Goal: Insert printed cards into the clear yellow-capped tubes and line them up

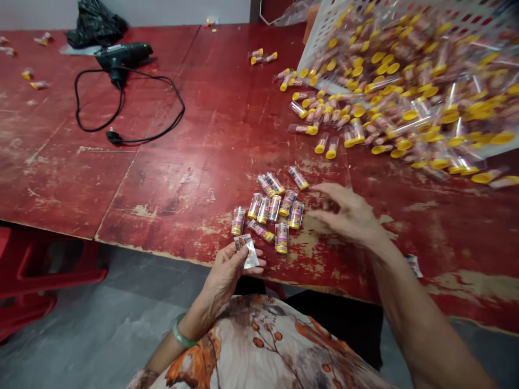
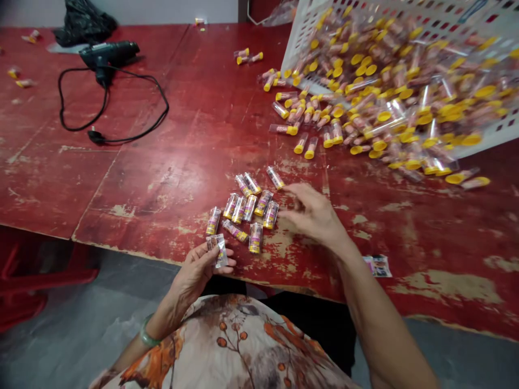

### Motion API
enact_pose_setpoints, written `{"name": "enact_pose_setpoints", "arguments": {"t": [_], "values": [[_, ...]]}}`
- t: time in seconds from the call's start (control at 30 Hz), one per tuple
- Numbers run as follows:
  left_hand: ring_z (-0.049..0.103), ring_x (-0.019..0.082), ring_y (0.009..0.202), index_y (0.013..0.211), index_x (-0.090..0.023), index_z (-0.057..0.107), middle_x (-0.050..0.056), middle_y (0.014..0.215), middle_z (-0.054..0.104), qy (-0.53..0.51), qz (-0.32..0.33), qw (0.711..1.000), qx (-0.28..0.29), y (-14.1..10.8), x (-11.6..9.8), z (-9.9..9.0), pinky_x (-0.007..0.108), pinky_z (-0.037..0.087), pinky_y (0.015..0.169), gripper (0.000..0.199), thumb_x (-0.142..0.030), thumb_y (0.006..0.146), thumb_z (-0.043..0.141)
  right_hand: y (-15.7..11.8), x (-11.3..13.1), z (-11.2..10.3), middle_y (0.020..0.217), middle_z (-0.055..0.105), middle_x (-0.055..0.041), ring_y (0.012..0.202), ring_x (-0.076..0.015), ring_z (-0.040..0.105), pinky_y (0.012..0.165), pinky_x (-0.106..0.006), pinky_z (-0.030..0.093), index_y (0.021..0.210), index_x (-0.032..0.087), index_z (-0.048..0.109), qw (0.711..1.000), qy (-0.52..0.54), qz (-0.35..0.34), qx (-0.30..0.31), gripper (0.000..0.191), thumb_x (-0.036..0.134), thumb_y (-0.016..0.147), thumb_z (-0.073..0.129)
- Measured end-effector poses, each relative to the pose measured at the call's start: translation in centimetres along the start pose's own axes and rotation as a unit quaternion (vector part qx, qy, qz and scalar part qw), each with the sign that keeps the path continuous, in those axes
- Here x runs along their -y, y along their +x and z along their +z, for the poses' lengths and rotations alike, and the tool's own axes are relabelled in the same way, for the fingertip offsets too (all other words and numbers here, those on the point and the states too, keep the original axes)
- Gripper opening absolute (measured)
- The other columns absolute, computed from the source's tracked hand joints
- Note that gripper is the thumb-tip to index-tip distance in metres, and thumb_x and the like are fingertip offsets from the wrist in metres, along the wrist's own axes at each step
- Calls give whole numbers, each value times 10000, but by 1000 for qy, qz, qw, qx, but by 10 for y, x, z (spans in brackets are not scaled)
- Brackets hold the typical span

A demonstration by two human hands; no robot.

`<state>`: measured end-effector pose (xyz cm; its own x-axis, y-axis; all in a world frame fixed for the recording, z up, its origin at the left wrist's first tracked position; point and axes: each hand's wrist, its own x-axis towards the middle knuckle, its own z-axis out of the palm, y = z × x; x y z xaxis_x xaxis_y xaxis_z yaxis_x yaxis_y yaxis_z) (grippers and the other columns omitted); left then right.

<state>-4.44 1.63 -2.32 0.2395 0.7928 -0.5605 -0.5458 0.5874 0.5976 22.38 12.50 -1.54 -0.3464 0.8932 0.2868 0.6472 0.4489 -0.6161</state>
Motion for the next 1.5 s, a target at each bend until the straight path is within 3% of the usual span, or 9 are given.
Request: {"name": "enact_pose_setpoints", "arguments": {"t": [0.23, 0.33, 0.43, 0.53, 0.67, 0.83, 0.97, 1.17, 1.5], "values": [[691, 181, 719, 953, -117, 627, 100, 849, 721, 31, 38, 999, -12, -6, -1, 0, 285, 567, 673, 245, -309, 806, 674, 91, -35, -11, 800, 667, -84, 747, -227, 612, 687, -383, 494, 771, 193, 673, 985, -66, -43, -153, 156, 296, 779, 556], [691, 180, 718, 923, -114, 626, 99, 824, 724, 34, 50, 998, -30, -8, -3, -2, 288, 565, 689, 225, -307, 814, 665, 103, -21, 2, 809, 675, -62, 743, -199, 603, 678, -345, 477, 735, 202, 680, 991, -41, -111, -70, 150, 251, 788, 548], [690, 178, 711, 897, -111, 627, 97, 810, 725, 35, 44, 998, -32, -9, -3, -4, 290, 563, 692, 215, -309, 817, 661, 96, 7, 24, 812, 677, -38, 755, -181, 580, 710, -335, 458, 759, 206, 697, 976, -4, -199, 89, 182, 205, 813, 523], [689, 176, 702, 891, -111, 629, 102, 813, 726, 40, 34, 998, -27, -8, -2, -4, 286, 559, 685, 217, -317, 827, 649, 86, 24, 48, 789, 650, -47, 768, -184, 540, 713, -334, 435, 765, 198, 707, 966, -16, -209, 152, 213, 179, 834, 507], [691, 178, 705, 909, -116, 624, 101, 817, 728, 39, 36, 998, -28, -8, -3, -6, 288, 555, 690, 216, -313, 826, 651, 86, 25, 64, 786, 625, -49, 791, -195, 512, 730, -344, 421, 760, 204, 701, 971, -48, -185, 142, 199, 169, 841, 523], [690, 177, 702, 912, -125, 615, 92, 830, 729, 35, 50, 997, -47, -10, -6, -7, 286, 558, 675, 221, -318, 815, 662, 79, 22, 46, 779, 623, -55, 752, -196, 529, 722, -363, 428, 804, 191, 682, 980, -33, -175, 87, 205, 235, 887, 500], [687, 170, 687, 895, -121, 618, 86, 809, 727, 25, 52, 997, -58, -10, -6, -7, 279, 559, 673, 218, -314, 807, 671, 37, 40, 31, 792, 627, -48, 743, -190, 542, 700, -350, 436, 817, 204, 660, 987, -22, -142, 70, 156, 232, 889, 526], [690, 181, 679, 871, -113, 633, 89, 793, 726, 24, 49, 996, -76, -9, -8, -7, 286, 562, 666, 258, -336, 766, 711, -24, 77, 52, 848, 614, -85, 789, -221, 499, 711, -371, 408, 806, 182, 628, 988, -133, -74, 21, 134, 247, 894, 550], [691, 175, 669, 856, -116, 649, 80, 784, 726, 18, 61, 994, -91, -10, -8, -6, 300, 562, 700, 270, -340, 735, 739, -29, 75, 68, 861, 613, -69, 819, -232, 499, 713, -380, 365, 793, 193, 607, 988, -146, -51, 12, 71, 251, 836, 609]]}}
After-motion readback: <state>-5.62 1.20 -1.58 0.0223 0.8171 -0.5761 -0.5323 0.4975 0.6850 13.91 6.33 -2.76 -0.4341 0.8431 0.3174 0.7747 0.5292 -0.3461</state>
